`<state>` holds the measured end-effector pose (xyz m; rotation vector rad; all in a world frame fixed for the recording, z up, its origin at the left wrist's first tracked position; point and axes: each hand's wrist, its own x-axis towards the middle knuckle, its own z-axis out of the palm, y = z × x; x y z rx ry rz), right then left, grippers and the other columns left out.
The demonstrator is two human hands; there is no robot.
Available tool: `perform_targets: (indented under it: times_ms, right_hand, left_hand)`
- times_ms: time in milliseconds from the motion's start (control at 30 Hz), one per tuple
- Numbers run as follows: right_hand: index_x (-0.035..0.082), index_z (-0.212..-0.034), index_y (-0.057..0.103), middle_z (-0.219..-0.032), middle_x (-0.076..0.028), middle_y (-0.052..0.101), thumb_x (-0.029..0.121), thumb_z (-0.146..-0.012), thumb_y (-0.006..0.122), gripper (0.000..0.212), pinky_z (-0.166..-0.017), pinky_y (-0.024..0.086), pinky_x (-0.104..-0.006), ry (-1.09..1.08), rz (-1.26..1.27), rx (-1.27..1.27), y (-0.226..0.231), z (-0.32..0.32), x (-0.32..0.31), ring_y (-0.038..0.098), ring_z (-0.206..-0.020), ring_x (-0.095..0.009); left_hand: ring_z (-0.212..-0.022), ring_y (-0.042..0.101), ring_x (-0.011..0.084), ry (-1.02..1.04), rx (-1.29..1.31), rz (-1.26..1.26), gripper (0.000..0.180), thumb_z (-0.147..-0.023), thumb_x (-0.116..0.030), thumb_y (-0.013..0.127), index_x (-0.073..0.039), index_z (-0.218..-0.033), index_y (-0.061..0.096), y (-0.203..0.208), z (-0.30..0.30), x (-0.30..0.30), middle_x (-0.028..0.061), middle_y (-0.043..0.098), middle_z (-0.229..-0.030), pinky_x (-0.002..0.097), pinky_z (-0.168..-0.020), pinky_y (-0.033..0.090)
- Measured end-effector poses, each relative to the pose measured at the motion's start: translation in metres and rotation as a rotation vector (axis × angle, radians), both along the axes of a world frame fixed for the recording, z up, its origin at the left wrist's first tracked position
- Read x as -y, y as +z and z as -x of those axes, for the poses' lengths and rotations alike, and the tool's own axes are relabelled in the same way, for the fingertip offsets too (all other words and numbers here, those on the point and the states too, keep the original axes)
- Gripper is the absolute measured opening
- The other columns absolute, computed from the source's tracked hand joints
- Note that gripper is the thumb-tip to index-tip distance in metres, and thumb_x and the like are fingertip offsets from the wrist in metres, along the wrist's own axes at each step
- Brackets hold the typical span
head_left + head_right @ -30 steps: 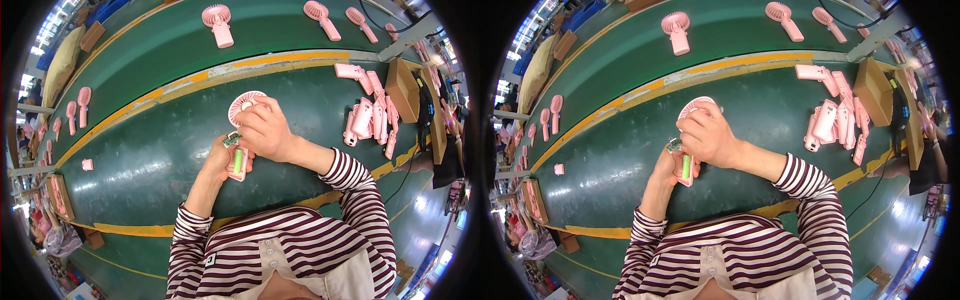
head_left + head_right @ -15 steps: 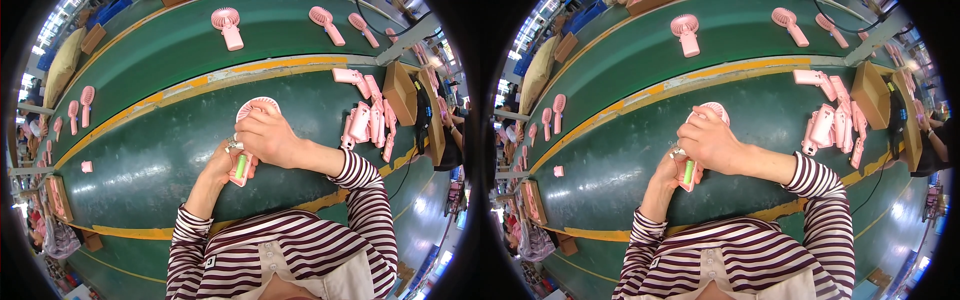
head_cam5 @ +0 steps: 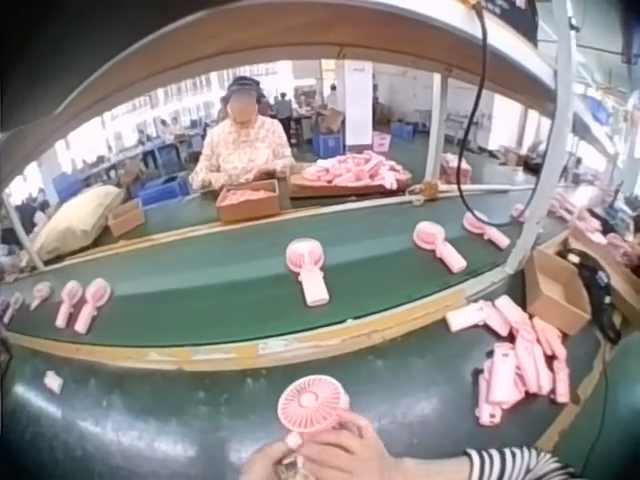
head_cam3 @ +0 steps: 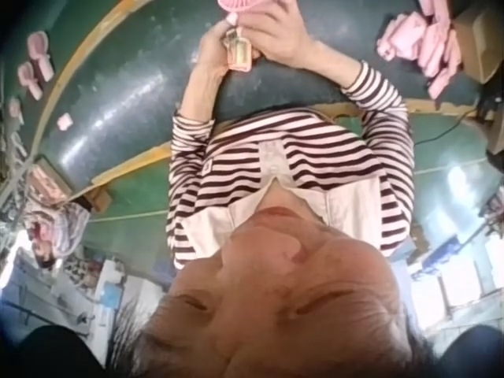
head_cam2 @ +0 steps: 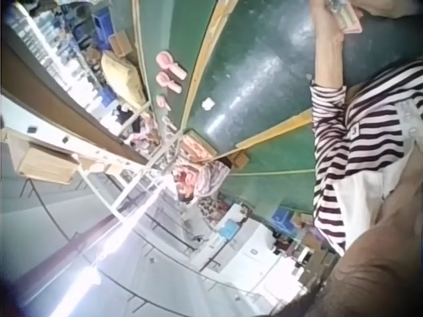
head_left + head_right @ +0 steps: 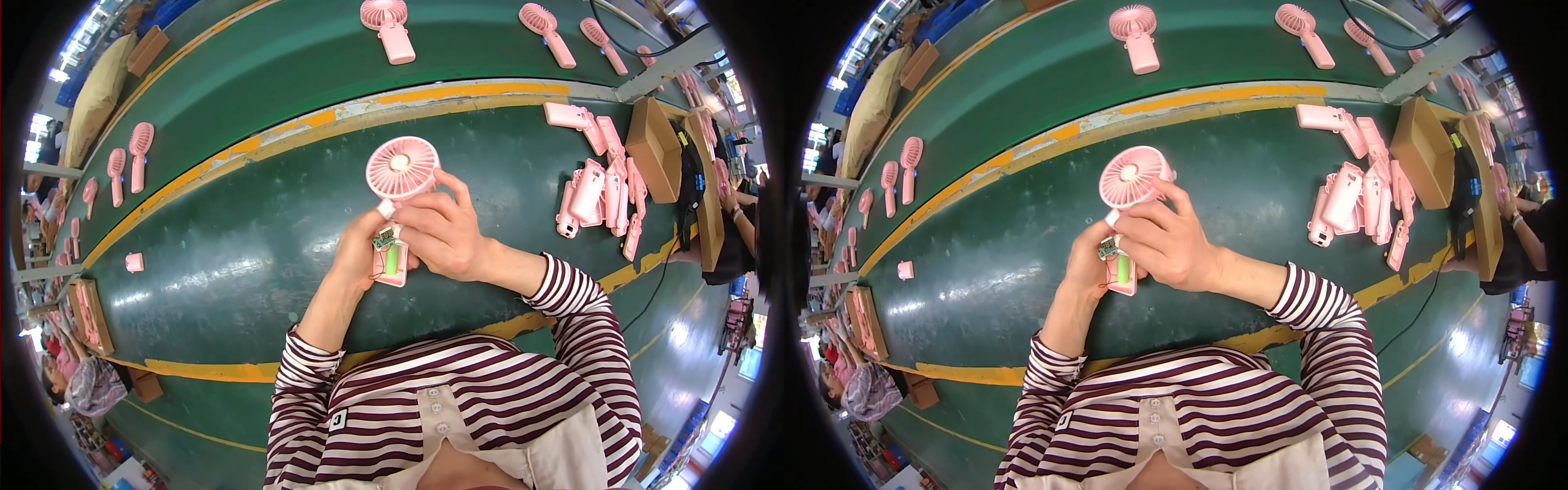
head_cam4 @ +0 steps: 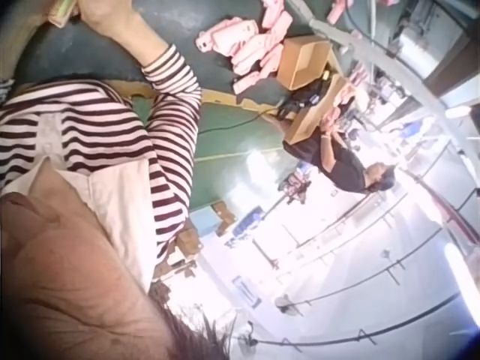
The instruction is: The person assembles portable mini fans by fitting the fan head and internal electronics into the handle base, pressing a handle cover onto each fan by hand, and placing the assembled fans onto the conveyor belt.
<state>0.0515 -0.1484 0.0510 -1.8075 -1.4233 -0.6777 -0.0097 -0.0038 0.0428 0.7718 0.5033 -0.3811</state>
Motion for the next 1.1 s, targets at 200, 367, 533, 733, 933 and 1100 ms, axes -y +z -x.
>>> perform_targets:
  times_ms: [200,367,533,733,933,1100]
  right_hand:
    - [0.004,-0.073,0.059,-0.088,-0.005,0.059,0.008,-0.059,0.063,0.015,-0.094,0.031,-0.0502,-0.019,-0.041,0.025,-0.014,-0.004,0.007,0.057,-0.084,-0.020]
    - [0.004,-0.073,0.058,-0.086,-0.005,0.059,0.007,-0.060,0.063,0.014,-0.094,0.031,-0.0499,0.019,0.024,-0.004,-0.018,-0.007,0.013,0.057,-0.086,-0.021]
    - [0.005,-0.073,0.057,-0.088,-0.005,0.059,0.008,-0.059,0.064,0.015,-0.094,0.031,-0.0492,-0.049,0.033,-0.011,-0.021,-0.007,0.014,0.056,-0.087,-0.020]
    - [0.006,-0.078,0.058,-0.089,-0.004,0.059,0.008,-0.059,0.063,0.020,-0.093,0.031,-0.0482,0.001,0.014,-0.162,-0.021,-0.012,0.013,0.055,-0.089,-0.020]
    - [0.007,-0.080,0.059,-0.090,-0.003,0.059,0.007,-0.059,0.065,0.021,-0.093,0.031,-0.0468,-0.017,0.069,-0.101,-0.020,-0.011,0.011,0.055,-0.088,-0.019]
    - [0.007,-0.082,0.062,-0.086,-0.003,0.060,0.007,-0.061,0.066,0.021,-0.093,0.032,-0.0458,0.017,-0.020,-0.345,-0.020,-0.011,0.003,0.055,-0.086,-0.019]
  left_hand:
    - [-0.084,0.058,0.0150,0.233,0.044,-0.032,0.030,-0.088,-0.022,0.045,0.001,-0.105,0.052,0.000,0.000,0.012,0.0092,0.058,-0.096,0.0282,-0.070,0.049]
    - [-0.083,0.058,0.0143,0.280,0.089,-0.116,0.027,-0.089,-0.020,0.044,0.000,-0.105,0.053,-0.001,-0.002,0.017,0.0082,0.058,-0.095,0.0274,-0.070,0.049]
    - [-0.083,0.057,0.0131,0.281,0.062,-0.134,0.026,-0.089,-0.020,0.045,-0.001,-0.105,0.053,0.002,-0.004,0.020,0.0076,0.058,-0.095,0.0260,-0.070,0.049]
    - [-0.080,0.056,0.0116,0.223,0.025,-0.135,0.025,-0.090,-0.018,0.043,0.000,-0.105,0.053,-0.006,0.000,0.025,0.0060,0.058,-0.092,0.0250,-0.068,0.048]
    - [-0.081,0.057,0.0120,0.245,0.013,-0.138,0.025,-0.091,-0.016,0.041,0.001,-0.104,0.053,-0.008,-0.002,0.022,0.0068,0.058,-0.093,0.0247,-0.070,0.048]
    - [-0.085,0.057,0.0160,0.277,-0.045,-0.170,0.030,-0.091,-0.008,0.028,0.002,-0.107,0.051,-0.009,0.002,0.023,0.0110,0.056,-0.098,0.0284,-0.077,0.048]
